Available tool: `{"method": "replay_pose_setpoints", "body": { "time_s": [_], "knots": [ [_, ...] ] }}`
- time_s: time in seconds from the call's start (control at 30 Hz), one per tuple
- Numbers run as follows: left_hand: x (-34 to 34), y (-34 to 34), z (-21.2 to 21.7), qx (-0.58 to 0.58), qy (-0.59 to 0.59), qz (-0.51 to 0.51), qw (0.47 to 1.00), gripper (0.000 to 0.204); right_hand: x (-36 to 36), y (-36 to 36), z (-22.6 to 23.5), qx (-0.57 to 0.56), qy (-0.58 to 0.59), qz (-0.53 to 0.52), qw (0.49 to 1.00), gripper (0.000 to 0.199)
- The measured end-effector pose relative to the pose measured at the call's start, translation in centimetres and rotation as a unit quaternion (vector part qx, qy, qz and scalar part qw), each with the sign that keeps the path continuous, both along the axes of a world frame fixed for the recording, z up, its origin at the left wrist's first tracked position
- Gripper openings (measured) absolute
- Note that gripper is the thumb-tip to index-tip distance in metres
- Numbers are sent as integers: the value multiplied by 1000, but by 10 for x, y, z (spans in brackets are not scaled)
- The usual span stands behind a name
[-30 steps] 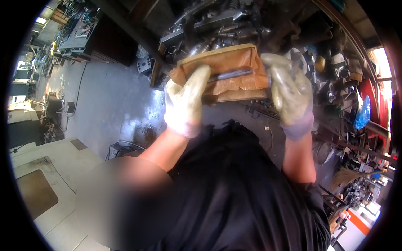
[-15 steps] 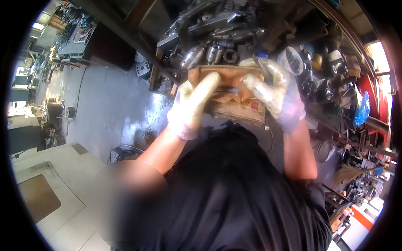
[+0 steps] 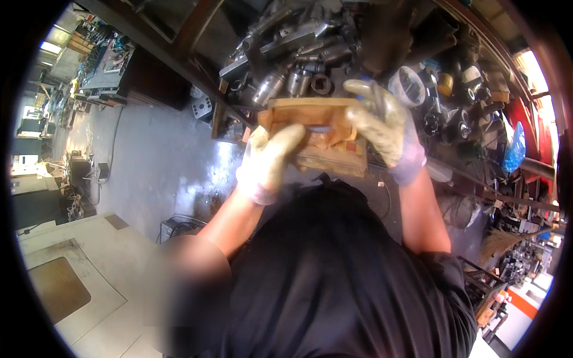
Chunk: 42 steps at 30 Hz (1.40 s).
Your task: The person picks up a drill bit from a stand and places it on a shelf. They then pick up a wooden box from the shelf, look at it, and return it. Finally, they pick up a plastic bag containing metal parts and turn it over in their hands.
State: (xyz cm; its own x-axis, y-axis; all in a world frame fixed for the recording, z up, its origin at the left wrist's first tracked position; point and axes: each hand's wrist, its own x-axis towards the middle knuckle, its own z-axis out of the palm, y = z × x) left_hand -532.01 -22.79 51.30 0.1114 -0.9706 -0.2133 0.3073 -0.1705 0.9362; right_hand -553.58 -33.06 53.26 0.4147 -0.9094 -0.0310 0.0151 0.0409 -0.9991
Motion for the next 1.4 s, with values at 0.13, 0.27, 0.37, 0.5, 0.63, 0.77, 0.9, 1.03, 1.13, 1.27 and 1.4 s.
{"method": "replay_pose_setpoints", "body": {
  "time_s": [0.13,0.27,0.37,0.5,0.63,0.77,0.9,1.03,1.13,1.27,1.4],
  "knots": [
    [2,0,1,5,0,89,996,39,-32,16,-9,109,-14,-16,994,52],
    [-11,-5,-6,-22,-71,149,986,38,-13,38,-17,279,-89,-18,956,37],
    [-8,-6,-6,-6,-65,129,989,38,-12,35,-19,296,-99,-18,950,32],
    [6,-14,-11,2,108,178,978,33,-35,29,-22,182,-119,-87,972,38],
    [27,-19,-17,53,166,166,971,27,-62,26,-6,124,-145,-65,980,54],
    [19,-14,-7,59,170,141,973,26,-60,25,-2,152,-163,-33,974,54],
    [22,-11,-7,55,145,142,978,22,-68,23,2,166,-122,15,978,55],
    [23,-9,-12,34,60,103,992,26,-56,40,-12,106,-162,-19,981,57],
    [2,-11,-16,45,55,209,975,35,-49,48,-22,-34,-32,-71,996,60],
    [4,-23,-26,-75,104,80,988,28,-54,26,-42,31,-136,15,990,62],
    [-22,-30,-14,-129,-73,213,966,48,-58,29,-45,47,-164,2,985,67]
  ]
}}
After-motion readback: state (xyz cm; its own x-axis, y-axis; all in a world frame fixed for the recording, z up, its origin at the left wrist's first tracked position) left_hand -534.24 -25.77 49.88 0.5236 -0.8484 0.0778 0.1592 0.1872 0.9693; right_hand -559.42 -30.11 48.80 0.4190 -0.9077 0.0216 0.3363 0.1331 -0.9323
